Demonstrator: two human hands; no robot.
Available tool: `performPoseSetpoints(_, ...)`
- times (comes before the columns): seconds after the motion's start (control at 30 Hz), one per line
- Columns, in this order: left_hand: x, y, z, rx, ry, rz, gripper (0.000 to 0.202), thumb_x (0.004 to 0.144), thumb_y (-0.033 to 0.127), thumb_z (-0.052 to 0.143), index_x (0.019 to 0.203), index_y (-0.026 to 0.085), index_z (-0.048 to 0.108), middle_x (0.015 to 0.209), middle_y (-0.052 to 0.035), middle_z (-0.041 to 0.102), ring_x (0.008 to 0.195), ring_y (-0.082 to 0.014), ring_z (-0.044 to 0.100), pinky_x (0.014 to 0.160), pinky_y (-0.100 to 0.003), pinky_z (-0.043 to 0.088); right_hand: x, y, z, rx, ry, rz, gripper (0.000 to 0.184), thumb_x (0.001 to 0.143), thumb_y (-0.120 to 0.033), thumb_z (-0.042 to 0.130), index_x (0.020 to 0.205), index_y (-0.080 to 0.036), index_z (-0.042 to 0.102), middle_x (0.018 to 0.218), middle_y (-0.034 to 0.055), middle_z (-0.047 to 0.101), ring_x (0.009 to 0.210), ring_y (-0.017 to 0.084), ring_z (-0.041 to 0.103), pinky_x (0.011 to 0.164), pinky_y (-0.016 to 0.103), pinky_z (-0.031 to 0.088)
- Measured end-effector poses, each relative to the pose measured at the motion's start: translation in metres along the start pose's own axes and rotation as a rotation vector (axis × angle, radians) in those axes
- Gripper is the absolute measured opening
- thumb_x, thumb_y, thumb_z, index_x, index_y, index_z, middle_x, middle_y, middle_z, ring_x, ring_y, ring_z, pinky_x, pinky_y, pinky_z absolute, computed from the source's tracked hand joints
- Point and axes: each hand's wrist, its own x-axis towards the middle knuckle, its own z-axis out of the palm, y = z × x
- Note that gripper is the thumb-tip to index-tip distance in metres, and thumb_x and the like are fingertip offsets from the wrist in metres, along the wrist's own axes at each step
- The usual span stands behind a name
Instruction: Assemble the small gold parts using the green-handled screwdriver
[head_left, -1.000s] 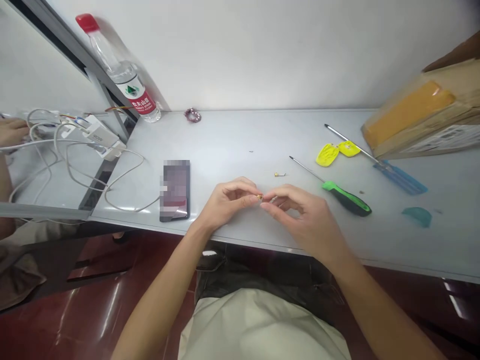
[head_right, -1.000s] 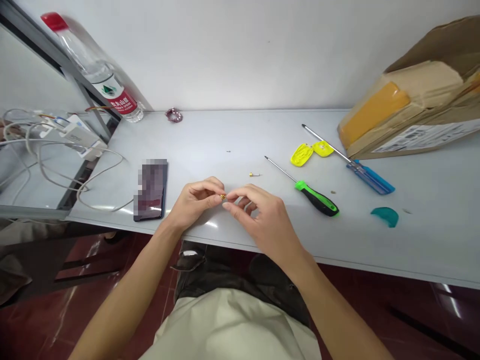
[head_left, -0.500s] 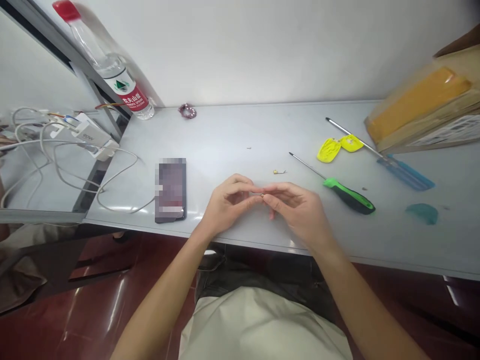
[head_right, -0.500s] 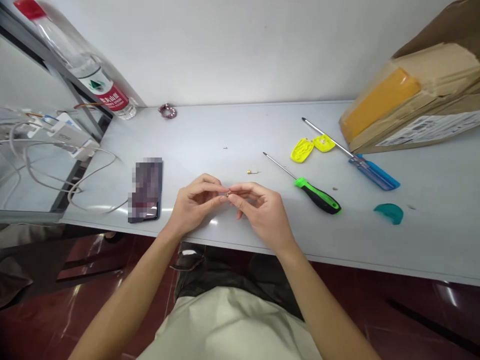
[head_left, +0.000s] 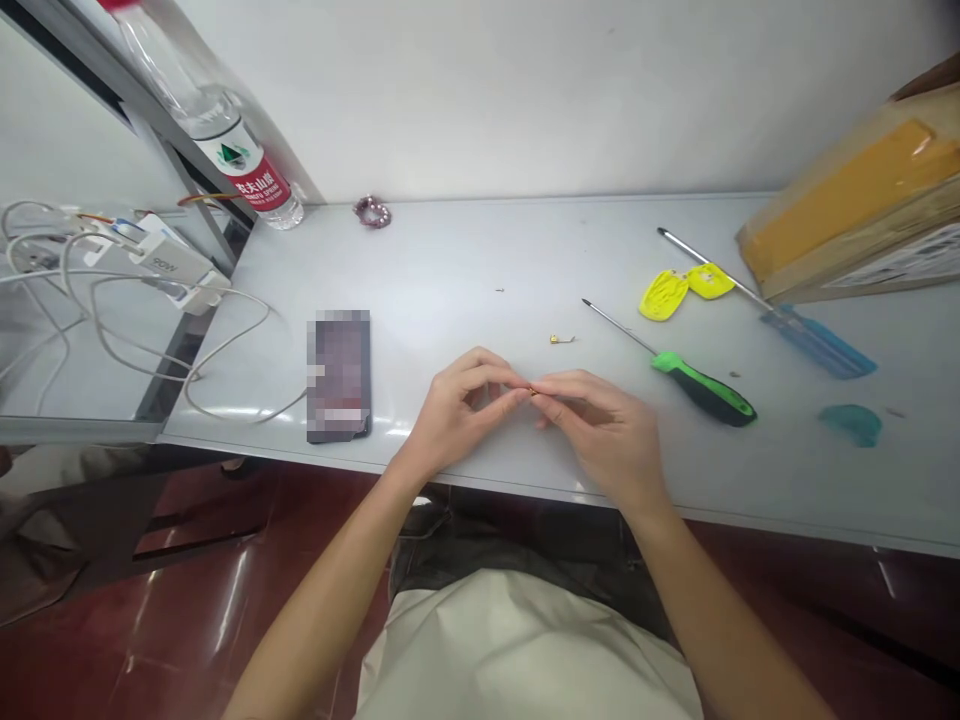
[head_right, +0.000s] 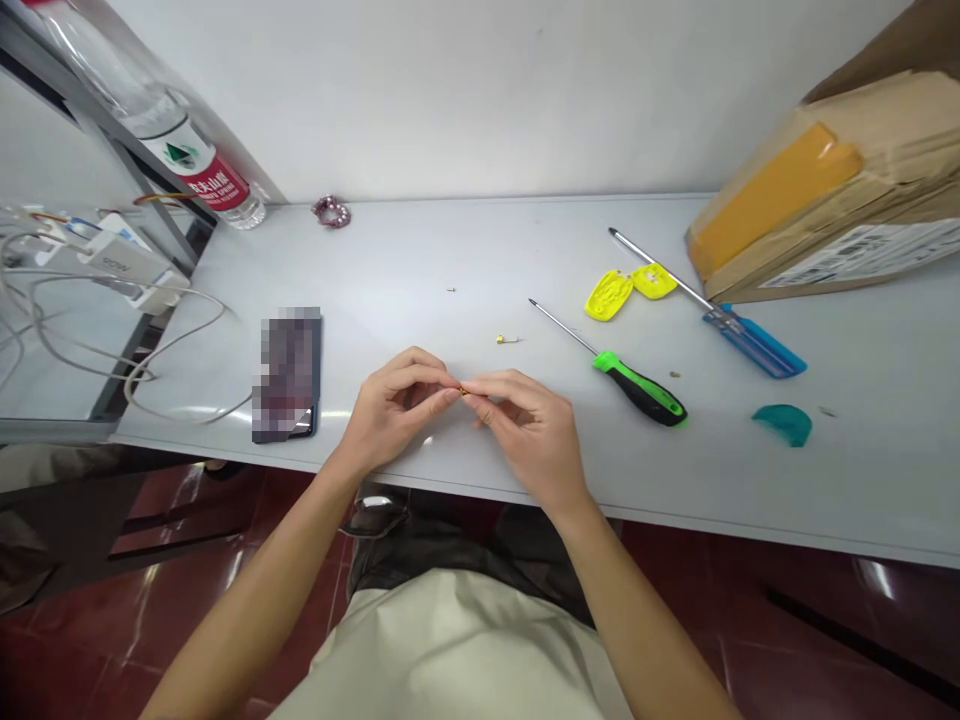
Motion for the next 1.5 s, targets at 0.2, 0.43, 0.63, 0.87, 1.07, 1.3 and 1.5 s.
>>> performPoseSetpoints(0.2, -0.001, -0.003, 0.001, 0.036, 0.025, 0.038, 0.007, 0.091, 0.026, 0.073, 0.095, 0.020, 0.077, 0.089, -0.0022, 0.066, 0.070, -0.0090, 0.055, 0.059, -0.023, 0.043, 0.000, 0.001, 0.001, -0.083, 0.000, -0.044, 0.013, 0.090, -0.021, 0.071, 0.099, -0.026, 0.080, 0.097, 0.0007, 0.072, 0.069, 0.010, 0.066, 0.064, 0.025, 0.060)
performPoseSetpoints(0.43, -0.001, -0.003, 0.003, 0.148, 0.008, 0.091, 0.008, 0.097, 0.023, 0.066, 0.098, 0.019, 0.072, 0.094, -0.0037, 0.065, 0.076, -0.0103, 0.058, 0.061, -0.023, 0.045, -0.001, 0.001, 0.004, -0.107, 0.025, -0.043, 0.012, 0.091, -0.023, 0.069, 0.099, -0.025, 0.079, 0.097, 0.0011, 0.072, 0.076, 0.012, 0.069, 0.065, 0.026, 0.062)
performPoseSetpoints(0.63, -0.004, -0.004, 0.008, 0.250, -0.005, 0.086, 0.007, 0.100, 0.023, 0.059, 0.100, 0.019, 0.066, 0.098, -0.0037, 0.063, 0.080, -0.0110, 0.059, 0.065, -0.024, 0.046, -0.001, 0.003, 0.006, -0.223, 0.037, -0.117, 0.013, 0.094, -0.021, 0.065, 0.098, -0.024, 0.076, 0.098, 0.0009, 0.071, 0.071, 0.010, 0.068, 0.066, 0.024, 0.060)
performPoseSetpoints(0.87, -0.003, -0.004, 0.011, 0.266, -0.045, 0.051, 0.012, 0.104, 0.024, 0.052, 0.099, 0.019, 0.062, 0.097, -0.0038, 0.061, 0.087, -0.0133, 0.059, 0.074, -0.026, 0.049, 0.001, 0.005, 0.005, -0.286, 0.066, -0.142, 0.013, 0.095, -0.020, 0.064, 0.097, -0.023, 0.076, 0.097, 0.0006, 0.072, 0.066, 0.009, 0.067, 0.066, 0.024, 0.057)
performPoseSetpoints(1.07, -0.002, -0.005, 0.009, 0.224, 0.002, 0.048, 0.010, 0.098, 0.027, 0.064, 0.106, 0.020, 0.067, 0.100, -0.0034, 0.064, 0.078, -0.0110, 0.059, 0.069, -0.025, 0.049, 0.003, 0.004, 0.003, -0.160, 0.040, -0.032, 0.012, 0.093, -0.023, 0.067, 0.098, -0.023, 0.077, 0.098, 0.0012, 0.073, 0.068, 0.010, 0.068, 0.066, 0.025, 0.059)
performPoseSetpoints(1.3, -0.002, -0.005, 0.007, 0.202, 0.015, 0.044, 0.009, 0.098, 0.026, 0.064, 0.101, 0.021, 0.071, 0.095, -0.0037, 0.065, 0.072, -0.0104, 0.057, 0.064, -0.025, 0.047, 0.003, 0.003, 0.003, -0.119, 0.070, 0.078, 0.011, 0.089, -0.029, 0.072, 0.095, -0.022, 0.077, 0.096, 0.0020, 0.074, 0.066, 0.012, 0.069, 0.066, 0.028, 0.060)
performPoseSetpoints(1.5, -0.003, -0.003, 0.009, 0.244, -0.002, 0.047, 0.013, 0.101, 0.025, 0.058, 0.102, 0.019, 0.069, 0.095, -0.0046, 0.064, 0.074, -0.0113, 0.057, 0.064, -0.025, 0.047, 0.003, 0.000, 0.004, -0.137, 0.070, 0.067, 0.011, 0.089, -0.029, 0.071, 0.093, -0.021, 0.077, 0.097, 0.0028, 0.073, 0.067, 0.012, 0.069, 0.067, 0.027, 0.061)
